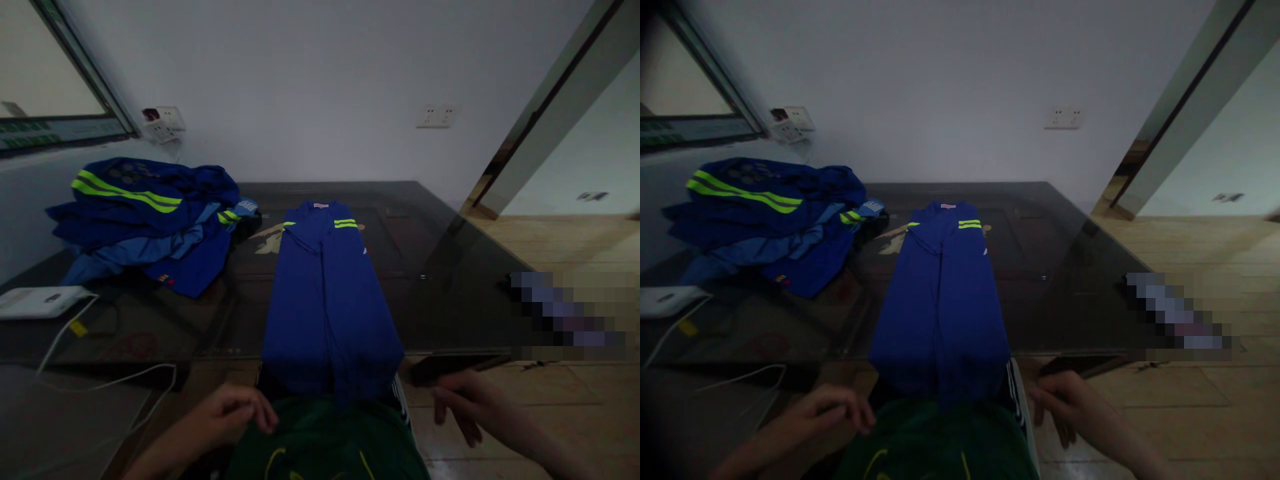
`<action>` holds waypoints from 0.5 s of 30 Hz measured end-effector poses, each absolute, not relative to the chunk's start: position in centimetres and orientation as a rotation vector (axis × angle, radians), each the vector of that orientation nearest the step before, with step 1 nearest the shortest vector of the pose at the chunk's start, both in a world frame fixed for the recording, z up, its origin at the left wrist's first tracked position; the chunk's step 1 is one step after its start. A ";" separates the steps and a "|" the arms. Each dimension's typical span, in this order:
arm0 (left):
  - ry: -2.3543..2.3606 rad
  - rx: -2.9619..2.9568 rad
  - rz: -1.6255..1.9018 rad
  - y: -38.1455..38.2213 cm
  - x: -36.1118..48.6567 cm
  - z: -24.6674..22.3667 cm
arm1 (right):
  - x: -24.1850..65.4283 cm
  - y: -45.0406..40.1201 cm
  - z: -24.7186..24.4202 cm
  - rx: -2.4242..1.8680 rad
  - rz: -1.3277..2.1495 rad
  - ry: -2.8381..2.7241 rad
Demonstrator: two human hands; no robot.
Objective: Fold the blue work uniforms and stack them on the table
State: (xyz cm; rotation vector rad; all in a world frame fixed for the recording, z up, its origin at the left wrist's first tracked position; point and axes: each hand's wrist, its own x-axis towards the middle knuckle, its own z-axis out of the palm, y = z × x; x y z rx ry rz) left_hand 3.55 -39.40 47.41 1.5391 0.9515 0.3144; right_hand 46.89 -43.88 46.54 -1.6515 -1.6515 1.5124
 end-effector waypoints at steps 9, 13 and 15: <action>1.382 1.278 0.727 -39.5 7.1 37.7 | 40.7 -42.0 38.6 -1.657 1.213 -1.303; 1.412 1.127 0.798 -40.9 9.5 38.9 | 39.1 -43.1 39.2 -1.746 1.286 -1.075; 1.401 1.069 0.838 -41.7 8.9 39.6 | 39.1 -43.6 40.2 -1.677 1.354 -1.007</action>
